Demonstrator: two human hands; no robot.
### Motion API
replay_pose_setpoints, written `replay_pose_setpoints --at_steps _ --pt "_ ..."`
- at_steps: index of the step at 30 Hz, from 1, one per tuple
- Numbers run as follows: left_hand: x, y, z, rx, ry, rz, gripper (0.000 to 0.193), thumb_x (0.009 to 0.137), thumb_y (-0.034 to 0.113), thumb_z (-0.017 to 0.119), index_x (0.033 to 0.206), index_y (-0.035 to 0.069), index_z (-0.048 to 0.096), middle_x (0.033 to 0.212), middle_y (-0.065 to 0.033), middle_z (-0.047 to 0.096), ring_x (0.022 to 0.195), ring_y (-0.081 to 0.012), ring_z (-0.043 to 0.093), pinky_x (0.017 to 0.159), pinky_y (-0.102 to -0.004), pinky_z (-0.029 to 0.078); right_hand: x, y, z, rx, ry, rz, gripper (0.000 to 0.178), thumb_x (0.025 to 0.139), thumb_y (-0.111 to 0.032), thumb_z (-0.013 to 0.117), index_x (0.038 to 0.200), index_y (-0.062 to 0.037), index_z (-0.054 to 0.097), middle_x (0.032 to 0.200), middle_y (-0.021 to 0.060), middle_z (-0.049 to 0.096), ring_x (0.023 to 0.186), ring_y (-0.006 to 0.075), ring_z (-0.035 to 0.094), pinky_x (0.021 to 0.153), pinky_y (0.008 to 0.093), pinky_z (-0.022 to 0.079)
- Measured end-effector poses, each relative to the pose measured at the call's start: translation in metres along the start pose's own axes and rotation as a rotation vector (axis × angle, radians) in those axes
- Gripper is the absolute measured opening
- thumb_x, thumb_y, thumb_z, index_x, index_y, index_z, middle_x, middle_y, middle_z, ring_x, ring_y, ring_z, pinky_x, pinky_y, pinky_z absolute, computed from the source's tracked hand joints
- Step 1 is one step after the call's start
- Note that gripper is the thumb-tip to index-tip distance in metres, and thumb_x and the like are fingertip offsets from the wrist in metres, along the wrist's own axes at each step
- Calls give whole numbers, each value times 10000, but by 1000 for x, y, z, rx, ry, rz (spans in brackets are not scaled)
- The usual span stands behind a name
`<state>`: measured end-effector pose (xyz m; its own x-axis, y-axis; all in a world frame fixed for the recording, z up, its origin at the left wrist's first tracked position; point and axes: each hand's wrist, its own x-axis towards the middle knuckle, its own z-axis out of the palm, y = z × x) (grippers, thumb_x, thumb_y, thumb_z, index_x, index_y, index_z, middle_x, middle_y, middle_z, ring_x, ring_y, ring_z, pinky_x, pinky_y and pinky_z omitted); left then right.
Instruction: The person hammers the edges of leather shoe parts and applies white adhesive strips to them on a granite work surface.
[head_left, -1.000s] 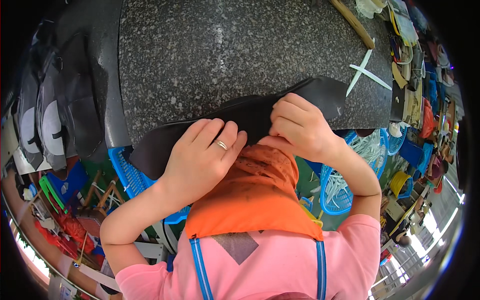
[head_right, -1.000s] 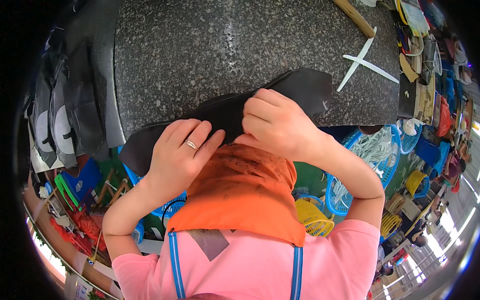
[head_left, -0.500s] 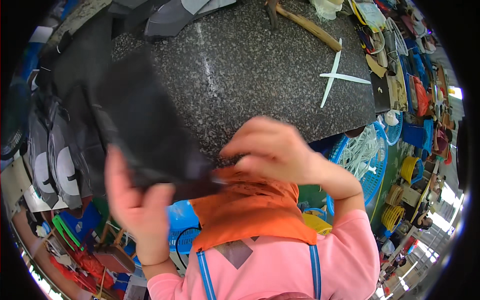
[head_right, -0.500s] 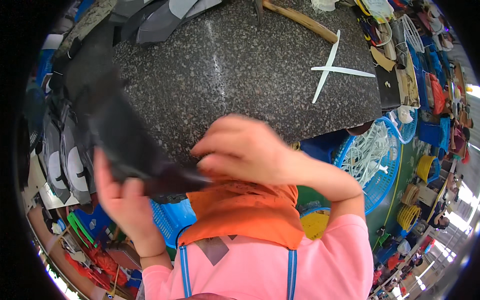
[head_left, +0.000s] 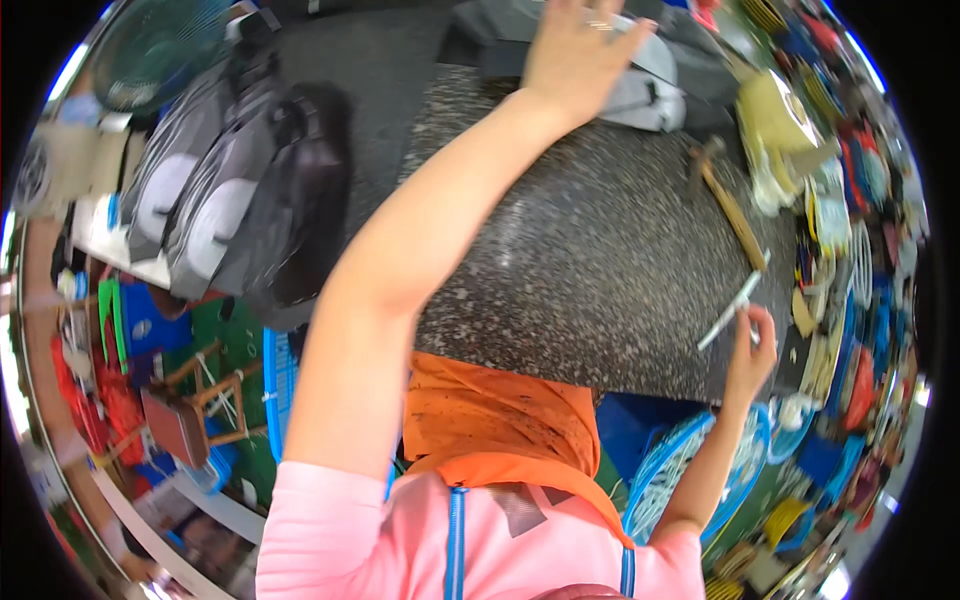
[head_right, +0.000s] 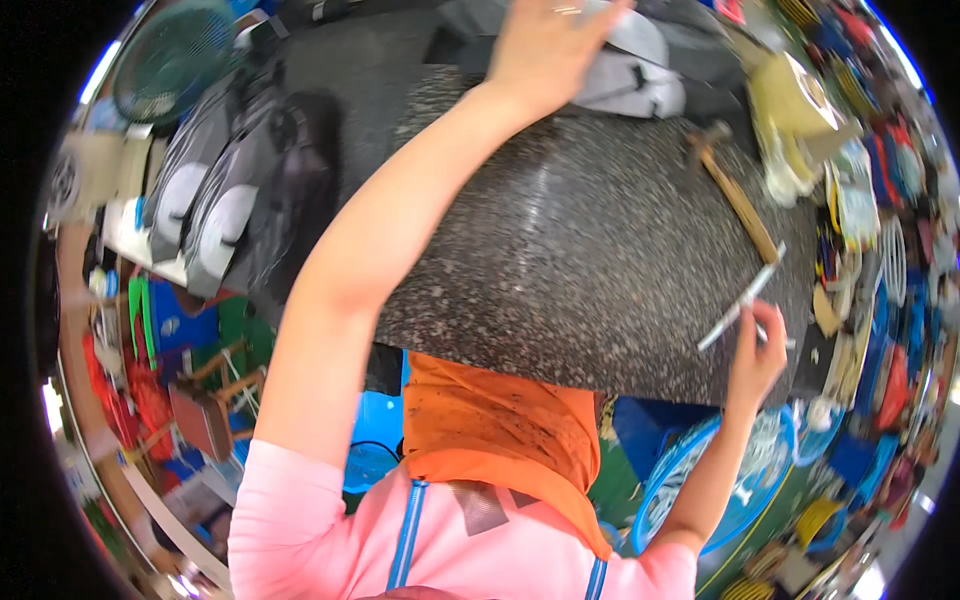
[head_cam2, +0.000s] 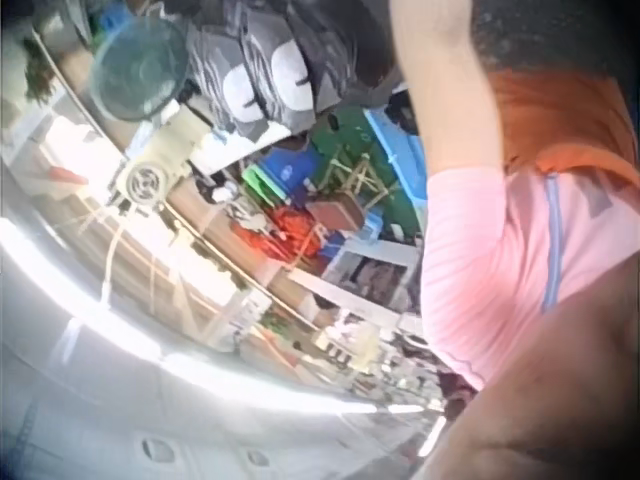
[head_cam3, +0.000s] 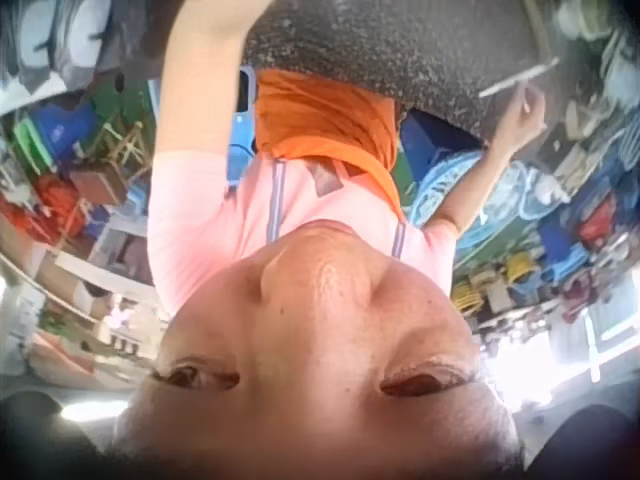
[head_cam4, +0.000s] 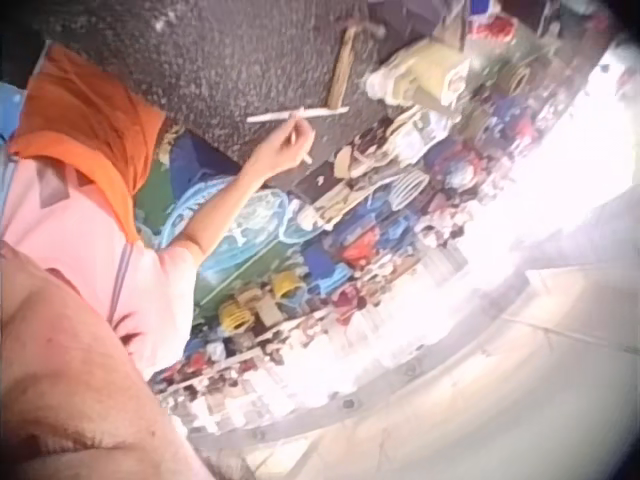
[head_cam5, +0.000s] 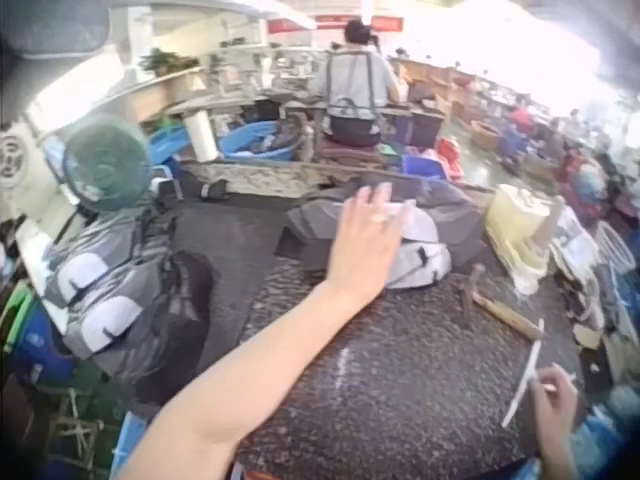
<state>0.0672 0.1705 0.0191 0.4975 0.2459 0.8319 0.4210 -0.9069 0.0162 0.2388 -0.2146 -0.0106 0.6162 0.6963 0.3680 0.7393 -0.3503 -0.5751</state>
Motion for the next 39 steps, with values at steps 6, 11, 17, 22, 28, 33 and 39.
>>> replay_pose_setpoints --at_steps 6,11,17,22,28,33,39 --pt "22 19 -40 -212 -286 -184 306 813 133 636 1116 133 676 1086 -147 664 1083 -319 617 974 -481 451 -26 -17 -22 240 132 280 144 979 -104 632 1085 -6 638 849 -5 607 698 30 520 587 190 408" --pt "-107 126 -177 -277 -402 -110 358 791 145 661 1148 117 685 1149 -128 643 1101 -322 595 999 -455 473 -27 -55 -7 255 143 196 113 965 -102 656 1045 -23 660 839 -32 614 689 25 519 572 185 396" --pt "-139 147 -233 -678 -583 -474 374 802 94 745 1164 41 663 1141 -160 661 1082 -295 644 910 -417 536 -25 -160 26 338 -609 -384 167 759 -55 780 884 -65 670 724 66 634 571 183 599 515 304 449" --pt "-154 134 -255 -1220 -508 -1125 151 856 -16 708 1001 21 688 930 -87 711 824 -182 682 745 -298 531 -26 -194 45 426 -746 -430 161 754 -77 792 836 -71 654 717 68 628 588 224 629 492 339 464" --pt "-172 95 -235 -278 -476 -707 136 737 78 761 802 127 652 875 -20 628 943 -254 567 855 -395 373 -29 -190 60 301 -690 -198 173 817 -162 769 831 -48 639 715 88 627 594 249 637 520 350 496" --pt "-176 76 -231 -73 -687 -778 339 729 108 806 1007 120 613 1114 -76 560 1048 -287 524 913 -390 373 -26 -190 62 153 -778 -89 141 830 -107 746 851 -6 650 738 126 645 636 253 641 559 323 490" --pt "-189 98 -248 -337 -582 -373 575 675 8 814 1226 39 654 1187 -109 544 1132 -330 537 962 -450 461 -23 -188 65 227 -854 32 140 852 -104 734 859 5 647 728 127 653 638 201 649 572 316 491"
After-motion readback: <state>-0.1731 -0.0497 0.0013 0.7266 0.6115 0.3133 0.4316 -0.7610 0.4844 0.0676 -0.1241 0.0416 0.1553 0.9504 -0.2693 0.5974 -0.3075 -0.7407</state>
